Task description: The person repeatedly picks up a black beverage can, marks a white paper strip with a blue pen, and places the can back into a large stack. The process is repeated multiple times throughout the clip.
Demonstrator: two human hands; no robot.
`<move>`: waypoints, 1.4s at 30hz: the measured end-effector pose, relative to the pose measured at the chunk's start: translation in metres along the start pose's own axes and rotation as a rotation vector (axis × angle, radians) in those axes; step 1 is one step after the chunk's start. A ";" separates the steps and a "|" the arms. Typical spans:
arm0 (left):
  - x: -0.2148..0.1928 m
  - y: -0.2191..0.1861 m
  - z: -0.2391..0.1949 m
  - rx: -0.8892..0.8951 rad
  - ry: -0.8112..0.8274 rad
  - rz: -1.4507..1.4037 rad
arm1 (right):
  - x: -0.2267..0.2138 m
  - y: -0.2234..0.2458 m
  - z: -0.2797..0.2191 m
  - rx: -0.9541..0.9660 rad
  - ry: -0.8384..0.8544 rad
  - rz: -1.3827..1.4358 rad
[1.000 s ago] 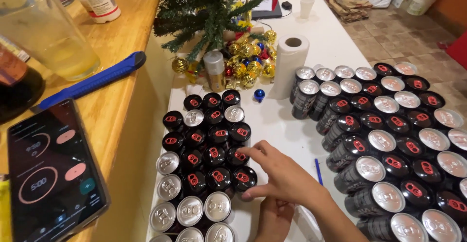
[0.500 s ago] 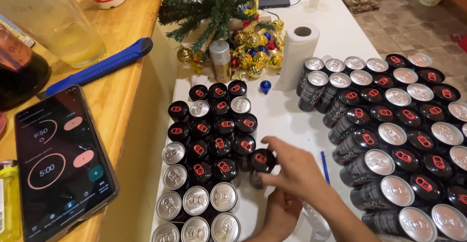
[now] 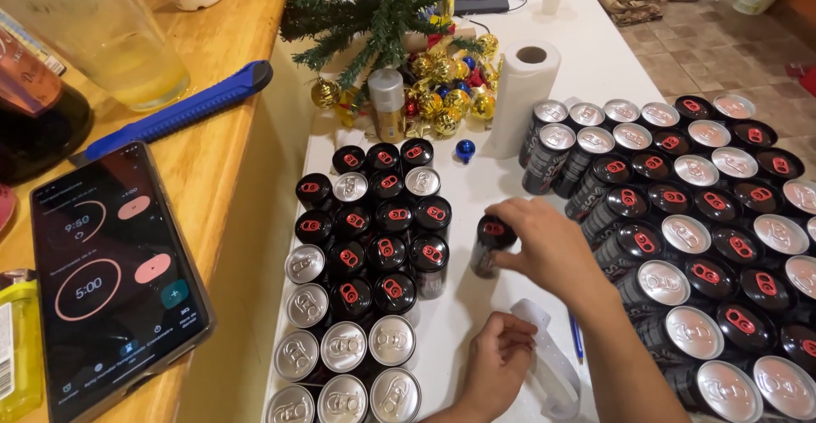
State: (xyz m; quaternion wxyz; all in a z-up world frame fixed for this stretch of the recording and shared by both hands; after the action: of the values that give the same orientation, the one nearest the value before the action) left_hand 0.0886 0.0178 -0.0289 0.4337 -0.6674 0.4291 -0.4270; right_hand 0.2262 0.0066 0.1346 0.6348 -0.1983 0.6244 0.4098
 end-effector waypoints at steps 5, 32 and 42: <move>-0.001 -0.006 -0.001 -0.031 -0.006 0.004 | -0.005 -0.017 0.016 -0.013 -0.059 0.024; -0.009 -0.006 0.009 -0.144 -0.100 0.148 | 0.124 -0.069 -0.201 0.596 0.223 0.012; -0.008 -0.010 0.009 -0.040 -0.101 0.316 | 0.071 -0.042 -0.214 0.436 -0.208 0.412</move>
State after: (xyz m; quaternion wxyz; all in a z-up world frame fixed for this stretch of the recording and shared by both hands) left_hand 0.0972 0.0296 -0.0234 0.5028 -0.6209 0.5149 -0.3109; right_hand 0.1158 -0.1619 0.0257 0.6265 0.1160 0.6561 0.4044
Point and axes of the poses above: each hand's wrist, its own z-axis towards the middle knuckle, its own x-axis out of the palm, y = z × x, the point moved 10 cm from there along z, towards the middle knuckle, and after that the axes turned 7 degrees about -x, right-handed, at the moved point
